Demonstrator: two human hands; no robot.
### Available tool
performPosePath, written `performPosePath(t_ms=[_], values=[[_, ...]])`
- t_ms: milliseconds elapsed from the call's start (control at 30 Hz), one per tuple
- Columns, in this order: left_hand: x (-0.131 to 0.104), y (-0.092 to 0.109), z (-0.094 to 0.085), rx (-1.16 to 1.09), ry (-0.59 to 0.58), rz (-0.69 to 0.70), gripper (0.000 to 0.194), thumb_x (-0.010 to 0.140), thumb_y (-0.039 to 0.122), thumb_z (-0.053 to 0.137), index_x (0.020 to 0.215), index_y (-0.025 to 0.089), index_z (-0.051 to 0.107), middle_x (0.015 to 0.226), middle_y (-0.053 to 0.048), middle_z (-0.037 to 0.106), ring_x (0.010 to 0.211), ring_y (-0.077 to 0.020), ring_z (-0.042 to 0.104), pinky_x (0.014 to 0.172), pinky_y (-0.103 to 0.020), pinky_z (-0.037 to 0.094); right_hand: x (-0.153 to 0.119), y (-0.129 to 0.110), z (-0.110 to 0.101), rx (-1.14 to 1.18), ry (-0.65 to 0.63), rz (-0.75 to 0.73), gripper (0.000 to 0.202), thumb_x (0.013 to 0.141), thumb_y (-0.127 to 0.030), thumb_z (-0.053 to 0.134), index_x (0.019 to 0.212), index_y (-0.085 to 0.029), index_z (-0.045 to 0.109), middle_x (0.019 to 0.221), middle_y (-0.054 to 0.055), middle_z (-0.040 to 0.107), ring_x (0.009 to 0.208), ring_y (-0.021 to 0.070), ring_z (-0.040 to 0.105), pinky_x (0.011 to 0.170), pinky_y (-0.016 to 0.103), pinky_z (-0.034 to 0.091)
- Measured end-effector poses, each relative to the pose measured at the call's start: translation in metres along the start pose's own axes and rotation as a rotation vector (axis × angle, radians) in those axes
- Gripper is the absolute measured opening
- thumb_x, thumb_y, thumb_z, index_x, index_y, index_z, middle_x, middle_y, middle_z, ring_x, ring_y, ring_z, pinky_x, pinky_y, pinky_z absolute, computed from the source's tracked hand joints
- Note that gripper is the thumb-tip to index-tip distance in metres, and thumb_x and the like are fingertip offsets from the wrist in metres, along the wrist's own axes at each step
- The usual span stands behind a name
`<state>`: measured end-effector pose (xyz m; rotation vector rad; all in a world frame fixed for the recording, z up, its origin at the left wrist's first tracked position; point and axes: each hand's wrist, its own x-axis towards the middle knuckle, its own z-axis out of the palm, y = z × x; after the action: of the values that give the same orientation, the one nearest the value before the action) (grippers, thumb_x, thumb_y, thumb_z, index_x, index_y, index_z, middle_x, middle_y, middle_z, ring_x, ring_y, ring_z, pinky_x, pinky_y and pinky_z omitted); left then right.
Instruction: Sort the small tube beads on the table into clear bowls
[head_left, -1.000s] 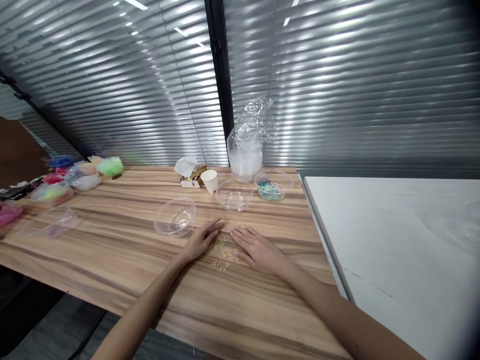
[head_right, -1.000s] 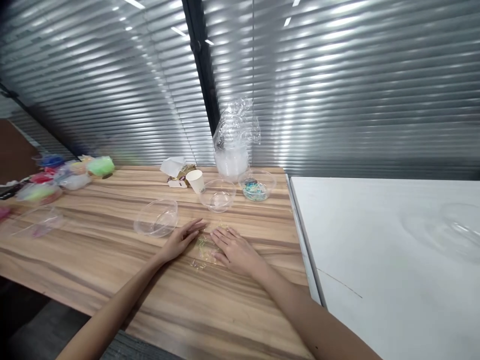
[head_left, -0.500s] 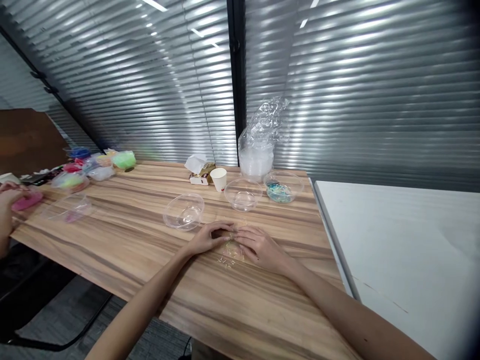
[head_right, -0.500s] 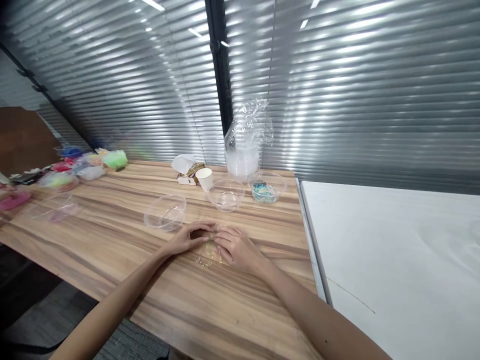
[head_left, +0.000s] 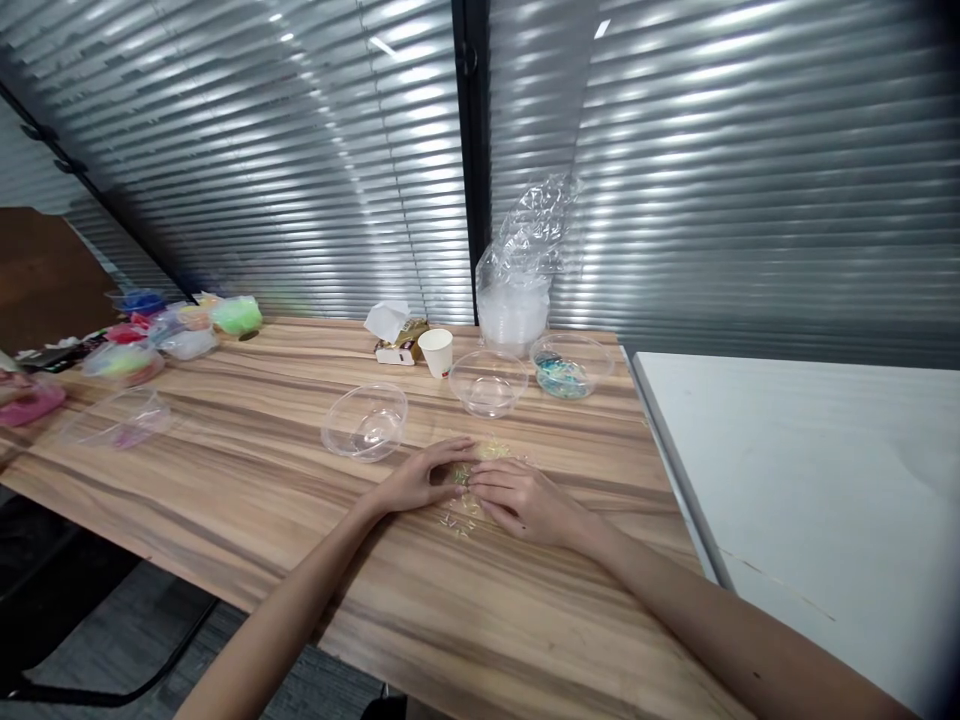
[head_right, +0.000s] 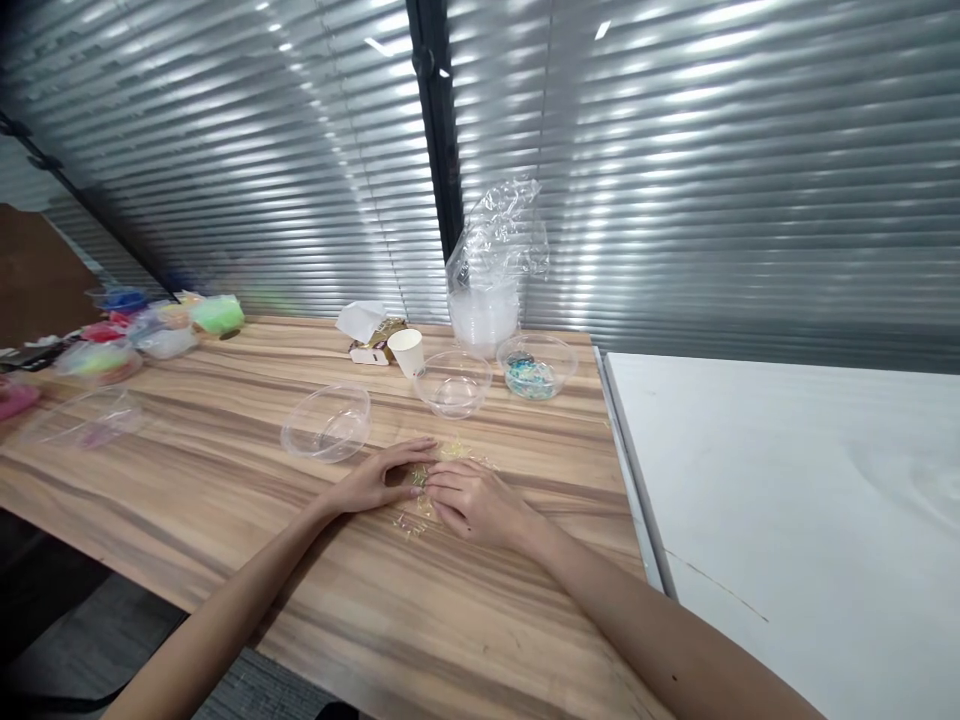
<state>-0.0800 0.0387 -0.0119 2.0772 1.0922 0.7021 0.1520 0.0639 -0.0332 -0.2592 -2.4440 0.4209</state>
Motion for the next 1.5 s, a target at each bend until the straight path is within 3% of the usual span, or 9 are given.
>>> performPosePath(t_ms=[167, 267, 400, 667, 933, 1133, 1300, 1500], values=[[0.001, 0.004, 0.0, -0.068, 0.117, -0.049, 0.029, 0.088, 0.034, 0.061, 0.113, 0.02, 0.067, 0.129, -0.01, 0.058, 0.122, -0.0243, 0.052, 0.106, -0.04, 0.039, -0.006, 0.0, 0.005, 0.019, -0.056, -0.023, 0.028, 0.092, -0.014, 0.048, 0.115, -0.017, 0.064, 0.117, 0.006, 0.066, 0.119, 0.0202, 0.054, 0.102, 0.039, 0.044], [-0.002, 0.004, 0.002, -0.049, 0.235, -0.04, 0.024, 0.089, 0.037, 0.06, 0.095, 0.016, 0.07, 0.104, -0.01, 0.068, 0.098, -0.0214, 0.063, 0.089, -0.035, 0.048, -0.007, -0.003, 0.004, 0.016, -0.103, -0.051, 0.03, 0.095, -0.017, 0.047, 0.121, -0.017, 0.061, 0.121, 0.004, 0.065, 0.123, 0.0187, 0.05, 0.106, 0.038, 0.041], [-0.019, 0.007, 0.007, 0.04, 0.249, 0.002, 0.028, 0.089, 0.04, 0.06, 0.082, 0.014, 0.068, 0.08, -0.007, 0.066, 0.077, -0.0171, 0.06, 0.074, -0.029, 0.048, -0.005, -0.008, 0.003, -0.02, -0.117, -0.079, 0.032, 0.097, -0.022, 0.045, 0.127, -0.017, 0.057, 0.125, 0.004, 0.062, 0.126, 0.0185, 0.048, 0.109, 0.038, 0.038], [-0.052, 0.021, 0.016, 0.189, 0.252, -0.129, 0.031, 0.086, 0.043, 0.063, 0.1, 0.016, 0.068, 0.084, -0.006, 0.061, 0.075, -0.0161, 0.056, 0.069, -0.027, 0.045, -0.006, -0.007, 0.007, -0.069, -0.102, -0.086, 0.034, 0.098, -0.023, 0.045, 0.13, -0.02, 0.055, 0.127, 0.005, 0.061, 0.125, 0.0196, 0.049, 0.108, 0.04, 0.039], [-0.066, 0.032, 0.029, 0.164, 0.306, -0.179, 0.026, 0.086, 0.039, 0.063, 0.098, 0.016, 0.066, 0.088, -0.006, 0.065, 0.079, -0.0169, 0.06, 0.073, -0.028, 0.048, -0.005, -0.012, 0.002, -0.112, -0.068, -0.091, 0.025, 0.096, -0.021, 0.048, 0.113, -0.02, 0.066, 0.118, 0.007, 0.065, 0.119, 0.0222, 0.054, 0.101, 0.042, 0.044], [-0.067, 0.035, 0.035, 0.184, 0.318, -0.177, 0.021, 0.088, 0.034, 0.061, 0.097, 0.015, 0.065, 0.086, -0.006, 0.066, 0.077, -0.0163, 0.061, 0.072, -0.027, 0.049, -0.004, -0.015, 0.006, -0.117, -0.052, -0.134, 0.026, 0.097, -0.02, 0.046, 0.113, -0.018, 0.065, 0.118, 0.008, 0.065, 0.118, 0.0227, 0.054, 0.102, 0.042, 0.044], [-0.067, 0.039, 0.038, 0.152, 0.308, -0.178, 0.019, 0.09, 0.03, 0.058, 0.1, 0.016, 0.065, 0.087, -0.005, 0.066, 0.078, -0.0164, 0.062, 0.073, -0.026, 0.048, -0.005, -0.015, 0.008, -0.132, -0.06, -0.085, 0.025, 0.096, -0.023, 0.048, 0.114, -0.019, 0.065, 0.119, 0.009, 0.064, 0.116, 0.0241, 0.055, 0.101, 0.043, 0.044], [-0.067, 0.055, 0.055, 0.048, 0.299, -0.212, 0.025, 0.089, 0.031, 0.059, 0.109, 0.017, 0.064, 0.086, -0.004, 0.066, 0.078, -0.016, 0.062, 0.073, -0.026, 0.049, -0.003, -0.017, 0.005, -0.149, -0.062, -0.065, 0.022, 0.09, -0.018, 0.055, 0.109, -0.017, 0.066, 0.116, 0.01, 0.065, 0.114, 0.0251, 0.055, 0.099, 0.042, 0.044]])
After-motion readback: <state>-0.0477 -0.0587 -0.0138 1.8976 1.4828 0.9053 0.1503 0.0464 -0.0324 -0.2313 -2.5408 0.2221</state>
